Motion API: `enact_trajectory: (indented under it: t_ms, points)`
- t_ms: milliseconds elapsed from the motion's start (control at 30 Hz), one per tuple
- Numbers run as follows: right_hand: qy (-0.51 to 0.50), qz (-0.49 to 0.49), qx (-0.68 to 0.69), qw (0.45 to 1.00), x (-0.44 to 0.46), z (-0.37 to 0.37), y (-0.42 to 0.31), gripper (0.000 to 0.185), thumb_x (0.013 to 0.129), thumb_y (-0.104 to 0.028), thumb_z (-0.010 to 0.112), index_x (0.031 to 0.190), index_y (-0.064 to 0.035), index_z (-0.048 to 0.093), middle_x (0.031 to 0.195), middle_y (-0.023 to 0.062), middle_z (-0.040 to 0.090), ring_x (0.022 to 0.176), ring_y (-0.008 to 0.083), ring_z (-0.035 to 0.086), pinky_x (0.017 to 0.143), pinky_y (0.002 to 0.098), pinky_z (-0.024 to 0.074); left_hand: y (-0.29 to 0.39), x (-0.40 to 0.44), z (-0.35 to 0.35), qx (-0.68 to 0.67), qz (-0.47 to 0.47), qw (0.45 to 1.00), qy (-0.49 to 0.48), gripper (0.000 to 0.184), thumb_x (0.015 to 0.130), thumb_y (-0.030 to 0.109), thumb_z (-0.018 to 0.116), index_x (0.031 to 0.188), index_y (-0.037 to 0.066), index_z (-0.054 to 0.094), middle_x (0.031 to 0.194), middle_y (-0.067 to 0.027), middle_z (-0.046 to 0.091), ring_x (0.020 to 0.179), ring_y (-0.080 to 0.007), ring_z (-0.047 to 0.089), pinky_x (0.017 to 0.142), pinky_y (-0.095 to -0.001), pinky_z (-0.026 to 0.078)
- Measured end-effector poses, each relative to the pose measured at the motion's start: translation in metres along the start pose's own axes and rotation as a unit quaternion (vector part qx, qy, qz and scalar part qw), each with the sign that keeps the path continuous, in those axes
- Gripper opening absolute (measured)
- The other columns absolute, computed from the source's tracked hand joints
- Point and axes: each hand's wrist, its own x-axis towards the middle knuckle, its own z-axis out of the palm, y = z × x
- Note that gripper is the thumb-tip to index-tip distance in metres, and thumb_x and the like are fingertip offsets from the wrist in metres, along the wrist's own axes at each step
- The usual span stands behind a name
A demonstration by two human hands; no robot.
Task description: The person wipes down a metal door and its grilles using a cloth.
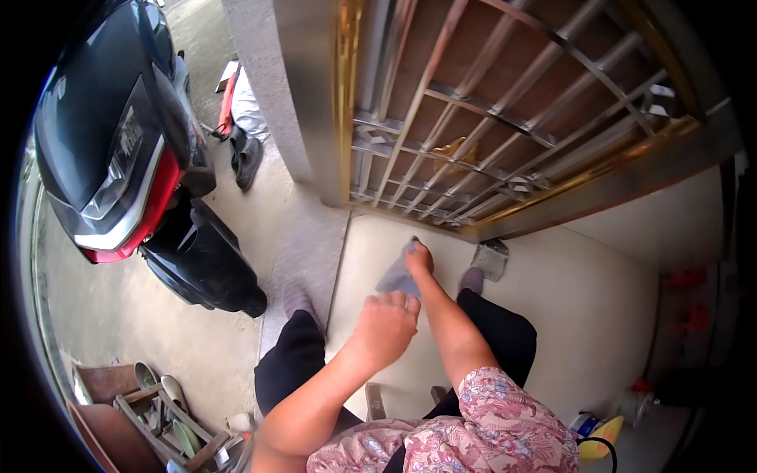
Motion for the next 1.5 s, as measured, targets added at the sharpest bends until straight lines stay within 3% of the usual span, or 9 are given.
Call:
enact_trajectory:
  t_ms: [100, 200, 400, 533, 767, 967, 1067, 1367, 1500]
  points:
    - [0.093, 0.135, 0.06, 0.985, 0.0, -0.033, 0.049, 0.045, 0.087, -0.025, 0.055, 0.13, -0.0094, 0.051, 0.118, 0.0172, 0.062, 0.107, 0.0357, 0.059, 0.091, 0.0411, 0.0469, 0.003, 0.003, 0.003, -0.003, 0.012, 1.0, 0.0, 0.047, 0.077, 0.029, 0.071, 0.111, 0.002, 0.053, 0.096, -0.0147, 0.06, 0.09, -0.0318, 0.062, 0.077, -0.0418, 0.05]
    - [0.337, 0.061, 0.173, 0.923, 0.034, -0.055, 0.097, 0.047, 0.089, -0.023, 0.057, 0.131, -0.0027, 0.047, 0.121, 0.0222, 0.058, 0.109, 0.0383, 0.057, 0.093, 0.0417, 0.0446, 0.006, 0.006, 0.001, 0.004, 0.007, 1.0, -0.004, 0.047, 0.077, 0.03, 0.071, 0.111, 0.004, 0.054, 0.095, -0.014, 0.06, 0.091, -0.0318, 0.062, 0.076, -0.0421, 0.05]
    - [0.591, -0.129, 0.268, 0.749, -0.005, -0.23, -0.005, 0.047, 0.093, -0.019, 0.055, 0.131, 0.0053, 0.04, 0.121, 0.03, 0.053, 0.109, 0.0429, 0.053, 0.092, 0.0433, 0.0423, 0.005, 0.013, 0.001, 0.017, 0.005, 1.0, 0.002, 0.049, 0.077, 0.03, 0.071, 0.114, 0.004, 0.054, 0.095, -0.0142, 0.06, 0.088, -0.0318, 0.062, 0.075, -0.0421, 0.05]
    - [0.622, -0.159, 0.242, 0.727, 0.01, -0.24, -0.012, 0.046, 0.095, -0.021, 0.05, 0.129, 0.0073, 0.039, 0.12, 0.0324, 0.051, 0.108, 0.0449, 0.052, 0.09, 0.0451, 0.0426, 0.011, 0.019, 0.0, 0.019, 0.012, 1.0, -0.012, 0.049, 0.077, 0.03, 0.071, 0.115, 0.003, 0.054, 0.097, -0.0144, 0.06, 0.089, -0.0316, 0.062, 0.075, -0.0419, 0.05]
    - [0.374, 0.104, 0.264, 0.883, 0.064, -0.119, 0.054, 0.054, 0.091, -0.018, 0.055, 0.13, 0.0076, 0.028, 0.121, 0.0325, 0.051, 0.107, 0.0473, 0.054, 0.089, 0.0444, 0.0444, 0.017, 0.027, 0.009, 0.023, 0.02, 0.999, -0.031, 0.05, 0.076, 0.03, 0.071, 0.115, 0.003, 0.054, 0.096, -0.014, 0.06, 0.089, -0.0314, 0.062, 0.075, -0.0414, 0.05]
    - [0.343, 0.124, 0.253, 0.896, 0.174, -0.009, 0.154, 0.06, 0.087, -0.014, 0.062, 0.135, 0.0058, 0.031, 0.13, 0.024, 0.05, 0.113, 0.0354, 0.054, 0.096, 0.0383, 0.0431, 0.011, 0.036, 0.016, 0.017, 0.008, 0.997, -0.073, 0.051, 0.077, 0.029, 0.071, 0.116, 0.002, 0.053, 0.095, -0.014, 0.059, 0.09, -0.0312, 0.061, 0.075, -0.0416, 0.05]
    - [0.24, 0.119, 0.509, 0.818, 0.171, -0.014, 0.162, 0.062, 0.083, -0.004, 0.064, 0.136, 0.0064, 0.033, 0.135, 0.0161, 0.048, 0.115, 0.0267, 0.051, 0.099, 0.0335, 0.0399, 0.011, 0.042, 0.02, 0.019, 0.015, 0.997, -0.074, 0.051, 0.077, 0.029, 0.071, 0.116, 0.002, 0.053, 0.094, -0.0139, 0.059, 0.089, -0.0313, 0.061, 0.074, -0.0417, 0.05]
    - [0.383, 0.019, 0.536, 0.752, 0.085, -0.144, 0.078, 0.054, 0.079, -0.002, 0.067, 0.125, 0.0121, 0.043, 0.125, 0.0266, 0.053, 0.114, 0.0345, 0.052, 0.099, 0.0366, 0.0372, 0.007, 0.043, 0.019, 0.028, 0.027, 0.999, -0.016, 0.043, 0.076, 0.03, 0.072, 0.105, 0.005, 0.054, 0.092, -0.0137, 0.059, 0.085, -0.0319, 0.062, 0.072, -0.0423, 0.05]
    - [0.508, -0.085, 0.364, 0.776, 0.026, -0.229, 0.024, 0.055, 0.083, -0.007, 0.064, 0.129, 0.0098, 0.04, 0.126, 0.0285, 0.051, 0.116, 0.0395, 0.05, 0.1, 0.038, 0.0366, -0.003, 0.036, 0.013, 0.034, 0.01, 0.999, 0.002, 0.038, 0.076, 0.033, 0.071, 0.098, 0.006, 0.056, 0.092, -0.0125, 0.061, 0.086, -0.0308, 0.062, 0.072, -0.0424, 0.05]
